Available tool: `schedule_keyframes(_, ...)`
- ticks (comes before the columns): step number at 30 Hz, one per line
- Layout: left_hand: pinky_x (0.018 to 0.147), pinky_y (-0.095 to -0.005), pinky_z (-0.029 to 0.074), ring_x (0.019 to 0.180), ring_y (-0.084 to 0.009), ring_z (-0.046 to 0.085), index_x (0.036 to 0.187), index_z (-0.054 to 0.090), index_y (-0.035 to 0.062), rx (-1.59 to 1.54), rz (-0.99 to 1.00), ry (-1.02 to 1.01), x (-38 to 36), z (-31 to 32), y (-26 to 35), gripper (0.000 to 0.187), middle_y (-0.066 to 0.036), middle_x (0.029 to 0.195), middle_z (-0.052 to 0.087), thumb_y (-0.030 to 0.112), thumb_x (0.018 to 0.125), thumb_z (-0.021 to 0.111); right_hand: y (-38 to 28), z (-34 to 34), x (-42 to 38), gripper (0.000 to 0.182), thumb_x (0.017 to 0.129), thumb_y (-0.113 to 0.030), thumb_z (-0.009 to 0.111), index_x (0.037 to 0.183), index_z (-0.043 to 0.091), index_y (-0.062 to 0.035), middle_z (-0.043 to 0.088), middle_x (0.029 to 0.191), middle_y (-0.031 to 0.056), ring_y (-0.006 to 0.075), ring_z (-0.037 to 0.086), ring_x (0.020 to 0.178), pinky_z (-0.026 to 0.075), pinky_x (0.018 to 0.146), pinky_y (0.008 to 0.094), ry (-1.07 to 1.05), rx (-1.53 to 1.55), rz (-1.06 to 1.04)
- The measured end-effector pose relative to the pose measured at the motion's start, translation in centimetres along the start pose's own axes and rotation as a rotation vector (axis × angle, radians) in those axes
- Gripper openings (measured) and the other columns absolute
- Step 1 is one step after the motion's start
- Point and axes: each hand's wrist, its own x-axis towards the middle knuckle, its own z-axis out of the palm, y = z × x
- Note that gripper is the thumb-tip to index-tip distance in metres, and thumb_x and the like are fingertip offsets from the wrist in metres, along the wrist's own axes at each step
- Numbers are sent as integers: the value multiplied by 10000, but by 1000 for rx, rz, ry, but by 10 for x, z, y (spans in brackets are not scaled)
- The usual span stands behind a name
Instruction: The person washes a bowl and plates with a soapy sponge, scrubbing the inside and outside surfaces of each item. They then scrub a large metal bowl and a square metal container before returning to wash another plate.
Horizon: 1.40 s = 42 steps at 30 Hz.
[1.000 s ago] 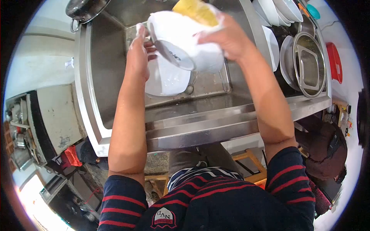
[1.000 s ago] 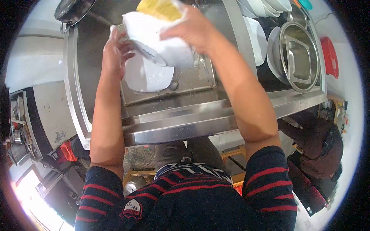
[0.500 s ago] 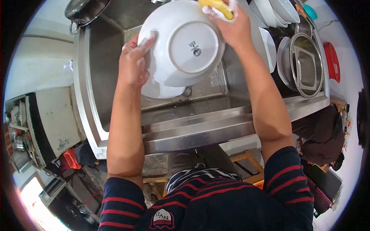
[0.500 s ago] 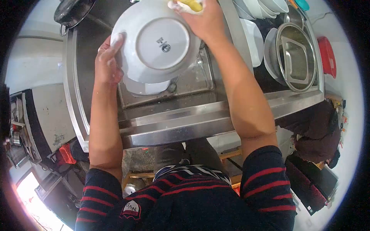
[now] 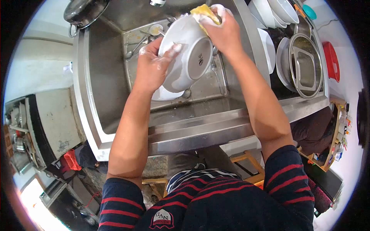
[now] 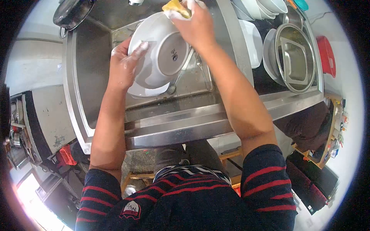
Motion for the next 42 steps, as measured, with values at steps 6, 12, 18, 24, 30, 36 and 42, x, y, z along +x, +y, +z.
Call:
schedule_keyframes(6, 707, -243, 468, 772, -87, 577, 1027, 654, -24, 84, 123, 25, 4, -8, -12, 205, -40, 902, 671, 97, 863, 644, -41, 4, -22, 347, 726, -132, 680, 1039, 562, -39, 558, 1048, 210, 403, 578, 954, 475, 823, 401, 2, 210, -687)
schedule_keyframes(12, 727, -262, 484, 777, -112, 607, 1053, 636, -46, -178, 61, 226, 6, -9, -4, 232, -81, 927, 677, 77, 856, 644, -1, 14, -16, 448, 716, -240, 711, 1077, 569, -15, 597, 1119, 232, 387, 595, 994, 484, 832, 396, -23, 151, -140)
schedule_keyframes(18, 715, -303, 513, 793, -193, 652, 1053, 636, -41, -393, 17, 431, 14, -26, 0, 223, -130, 935, 676, 72, 861, 616, -27, 25, -37, 522, 644, -117, 735, 1126, 555, -23, 574, 1125, 151, 321, 588, 1000, 470, 883, 366, -138, 217, -713)
schedule_keyframes(24, 726, -329, 520, 795, -221, 656, 1061, 611, -62, -314, -97, 387, 10, -15, 2, 259, -150, 933, 669, 73, 841, 629, -2, 22, -21, 452, 680, -114, 734, 1085, 557, -20, 596, 1016, 144, 330, 598, 941, 477, 840, 381, 8, 101, -335)
schedule_keyframes(30, 692, -314, 518, 767, -190, 648, 1073, 604, -69, -357, -122, 369, 0, -13, 12, 290, -142, 927, 671, 72, 826, 660, -15, 24, -30, 470, 704, -79, 733, 1140, 564, -38, 603, 1079, 131, 301, 603, 969, 479, 858, 360, -23, 196, -449)
schedule_keyframes(36, 673, -291, 504, 754, -142, 625, 1037, 634, -31, -337, -67, 305, 7, -14, -2, 242, -86, 918, 674, 91, 832, 673, -19, 22, -27, 522, 687, -116, 741, 1158, 537, -20, 565, 1206, 191, 382, 553, 1101, 457, 923, 397, -60, 237, -440)
schedule_keyframes(42, 650, -253, 471, 707, -89, 580, 1018, 650, -28, -271, -71, 151, 6, -11, -2, 208, -49, 874, 671, 110, 862, 645, -14, 21, -19, 456, 763, -78, 691, 1189, 538, -20, 578, 1152, 190, 373, 553, 1094, 454, 921, 392, -7, 108, -16)
